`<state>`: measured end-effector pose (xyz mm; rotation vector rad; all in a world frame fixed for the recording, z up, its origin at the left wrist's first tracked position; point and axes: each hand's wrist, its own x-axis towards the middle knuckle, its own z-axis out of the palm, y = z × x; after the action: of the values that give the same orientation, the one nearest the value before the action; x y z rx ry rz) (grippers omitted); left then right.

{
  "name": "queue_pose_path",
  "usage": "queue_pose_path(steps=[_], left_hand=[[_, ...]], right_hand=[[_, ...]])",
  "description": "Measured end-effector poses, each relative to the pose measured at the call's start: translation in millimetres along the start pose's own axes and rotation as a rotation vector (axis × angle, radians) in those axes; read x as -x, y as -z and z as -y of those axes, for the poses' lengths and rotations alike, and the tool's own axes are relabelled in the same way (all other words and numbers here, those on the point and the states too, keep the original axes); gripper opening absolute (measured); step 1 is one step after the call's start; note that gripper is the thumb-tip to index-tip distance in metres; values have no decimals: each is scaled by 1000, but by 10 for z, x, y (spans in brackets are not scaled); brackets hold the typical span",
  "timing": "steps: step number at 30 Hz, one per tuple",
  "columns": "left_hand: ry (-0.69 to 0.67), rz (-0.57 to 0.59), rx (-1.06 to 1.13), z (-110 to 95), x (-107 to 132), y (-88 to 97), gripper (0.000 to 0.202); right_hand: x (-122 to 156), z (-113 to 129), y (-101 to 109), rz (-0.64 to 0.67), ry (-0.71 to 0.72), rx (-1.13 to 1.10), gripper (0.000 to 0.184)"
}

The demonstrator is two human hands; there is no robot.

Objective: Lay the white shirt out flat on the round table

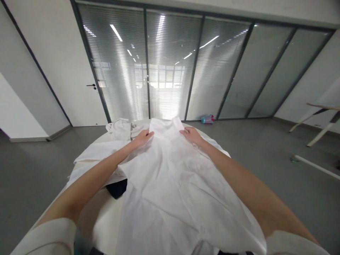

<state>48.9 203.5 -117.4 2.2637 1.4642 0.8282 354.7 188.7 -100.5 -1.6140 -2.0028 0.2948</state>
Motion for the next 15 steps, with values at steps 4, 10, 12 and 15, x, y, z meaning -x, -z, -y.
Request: queue_pose_path(steps=[4, 10, 12, 15], left_hand=[[81, -36, -68, 50, -382, -113, 36], [164, 118, -114, 284, -448, -383, 27], [176, 130, -110, 340, -421, -425, 29], [171, 131, -92, 359, -395, -434, 28]], right_hand=[[-286, 6, -116, 18, -171, 181, 44], [-196, -115, -472, 147, -338, 307, 55], [-162, -161, -427, 162, -333, 322, 57], [-111, -310, -122, 137, -218, 257, 48]])
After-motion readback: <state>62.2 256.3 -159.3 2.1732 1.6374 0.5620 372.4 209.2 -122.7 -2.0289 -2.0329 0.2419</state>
